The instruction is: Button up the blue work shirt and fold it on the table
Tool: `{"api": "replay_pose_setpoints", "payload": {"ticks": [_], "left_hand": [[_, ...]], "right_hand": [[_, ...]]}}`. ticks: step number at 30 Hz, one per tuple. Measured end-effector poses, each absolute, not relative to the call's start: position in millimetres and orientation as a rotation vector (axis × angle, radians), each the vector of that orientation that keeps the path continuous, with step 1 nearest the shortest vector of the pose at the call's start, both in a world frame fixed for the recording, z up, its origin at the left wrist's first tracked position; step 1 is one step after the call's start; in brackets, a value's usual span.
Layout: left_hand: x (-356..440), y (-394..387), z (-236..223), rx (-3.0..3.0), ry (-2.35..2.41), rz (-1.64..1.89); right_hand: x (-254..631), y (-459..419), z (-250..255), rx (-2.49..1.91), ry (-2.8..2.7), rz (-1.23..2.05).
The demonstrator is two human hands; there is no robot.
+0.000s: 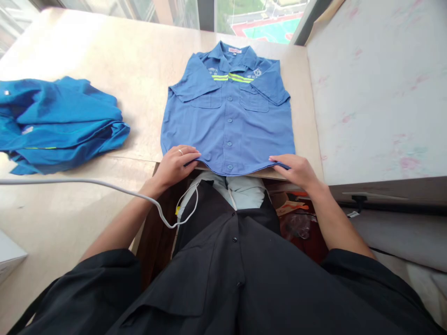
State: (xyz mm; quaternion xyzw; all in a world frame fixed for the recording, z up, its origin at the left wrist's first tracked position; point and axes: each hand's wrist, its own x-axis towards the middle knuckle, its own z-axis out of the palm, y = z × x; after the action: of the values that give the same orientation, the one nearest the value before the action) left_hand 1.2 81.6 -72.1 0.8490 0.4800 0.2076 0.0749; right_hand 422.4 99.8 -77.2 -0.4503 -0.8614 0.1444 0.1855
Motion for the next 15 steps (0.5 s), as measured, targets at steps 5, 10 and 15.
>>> {"api": "replay_pose_setpoints", "payload": {"ticks": [5, 10, 15], "left_hand": [[20, 86, -68, 2.619, 1.420, 0.624], [15, 84, -64, 2.706, 1.435, 0.489], [-3, 73, -68, 2.688, 1.547, 0.356]], "right_hand": [[425, 102, -73, -1.234, -2.387, 0.383], [435, 103, -63, -1.244, -2.342, 0.320], [437, 101, -53, -1.272, -2.282, 0.284]]}}
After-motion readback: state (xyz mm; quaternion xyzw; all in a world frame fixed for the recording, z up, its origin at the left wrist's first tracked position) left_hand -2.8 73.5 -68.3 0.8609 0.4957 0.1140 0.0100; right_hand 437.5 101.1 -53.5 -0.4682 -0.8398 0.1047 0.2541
